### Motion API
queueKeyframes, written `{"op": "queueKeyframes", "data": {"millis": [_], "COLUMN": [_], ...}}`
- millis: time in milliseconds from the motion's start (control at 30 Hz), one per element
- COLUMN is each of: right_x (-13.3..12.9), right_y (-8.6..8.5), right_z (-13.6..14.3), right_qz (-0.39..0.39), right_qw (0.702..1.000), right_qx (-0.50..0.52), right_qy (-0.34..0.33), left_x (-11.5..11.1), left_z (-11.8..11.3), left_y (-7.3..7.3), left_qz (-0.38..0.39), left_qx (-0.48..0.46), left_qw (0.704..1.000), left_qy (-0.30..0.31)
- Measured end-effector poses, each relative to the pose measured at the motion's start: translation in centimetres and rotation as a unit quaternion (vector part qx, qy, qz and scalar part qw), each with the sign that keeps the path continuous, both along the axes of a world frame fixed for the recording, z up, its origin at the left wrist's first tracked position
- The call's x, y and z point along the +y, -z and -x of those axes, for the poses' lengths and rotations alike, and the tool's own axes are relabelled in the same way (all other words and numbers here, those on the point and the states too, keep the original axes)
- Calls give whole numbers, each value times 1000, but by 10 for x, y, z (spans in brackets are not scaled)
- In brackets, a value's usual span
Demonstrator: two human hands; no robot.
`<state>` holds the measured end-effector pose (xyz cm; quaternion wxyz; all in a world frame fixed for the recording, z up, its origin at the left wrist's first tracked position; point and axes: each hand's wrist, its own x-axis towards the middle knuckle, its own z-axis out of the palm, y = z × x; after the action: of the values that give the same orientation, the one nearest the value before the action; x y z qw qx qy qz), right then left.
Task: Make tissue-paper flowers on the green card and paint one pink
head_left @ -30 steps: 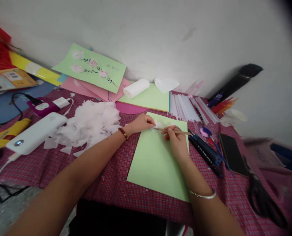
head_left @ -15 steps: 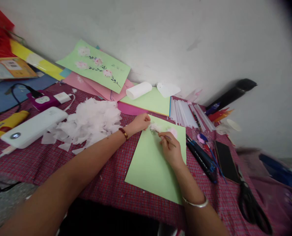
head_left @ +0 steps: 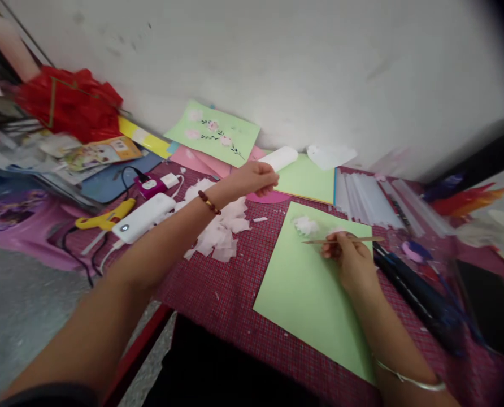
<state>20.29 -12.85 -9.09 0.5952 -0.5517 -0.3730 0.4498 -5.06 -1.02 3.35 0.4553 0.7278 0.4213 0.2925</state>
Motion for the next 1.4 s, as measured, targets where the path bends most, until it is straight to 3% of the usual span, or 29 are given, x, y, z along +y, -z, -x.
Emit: {"op": "queueKeyframes", "data": {"millis": [67, 167, 267, 467, 567, 667, 767, 900, 967, 1067, 1133, 1200, 1267, 1400], "right_x": [0, 0, 0, 2, 3, 4, 4, 4, 4, 4, 4, 4, 4, 4], "right_y": [0, 1, 2, 2, 2, 4, 6, 5, 3, 3, 4, 5, 6, 5], "right_z": [2, 3, 2, 1, 1, 0, -1, -1, 0, 0, 0, 0, 0, 0], "right_qz": [2, 0, -5, -2, -4, -5, -11, -20, -18, -17, -18, -20, -22, -20], "right_qw": [1000, 999, 998, 997, 997, 997, 997, 994, 994, 995, 996, 996, 996, 996], "right_qx": [-17, -40, -58, -69, -67, -67, -74, -92, -93, -88, -81, -71, -67, -76], "right_qy": [-7, -22, -33, -37, -33, -35, -38, -46, -45, -44, -46, -46, -47, -48], "left_x": [-11, -28, -43, -62, -60, -55, -49, -43, -44, -57, -71, -85, -93, -93], "left_z": [13, 29, 43, 60, 63, 68, 78, 87, 84, 68, 55, 46, 44, 53], "left_y": [5, 29, 51, 67, 74, 76, 71, 59, 54, 51, 56, 65, 73, 80], "left_qz": [-79, -172, -217, -220, -215, -156, -74, -3, -4, -134, -233, -272, -264, -184], "left_qx": [147, 296, 363, 444, 419, 351, 272, 171, 154, 201, 252, 290, 301, 296], "left_qw": [985, 936, 903, 868, 882, 921, 957, 983, 985, 967, 939, 916, 913, 937], "left_qy": [43, 85, 81, 47, -12, -57, -65, -68, -78, -75, -22, 49, 72, 22]}}
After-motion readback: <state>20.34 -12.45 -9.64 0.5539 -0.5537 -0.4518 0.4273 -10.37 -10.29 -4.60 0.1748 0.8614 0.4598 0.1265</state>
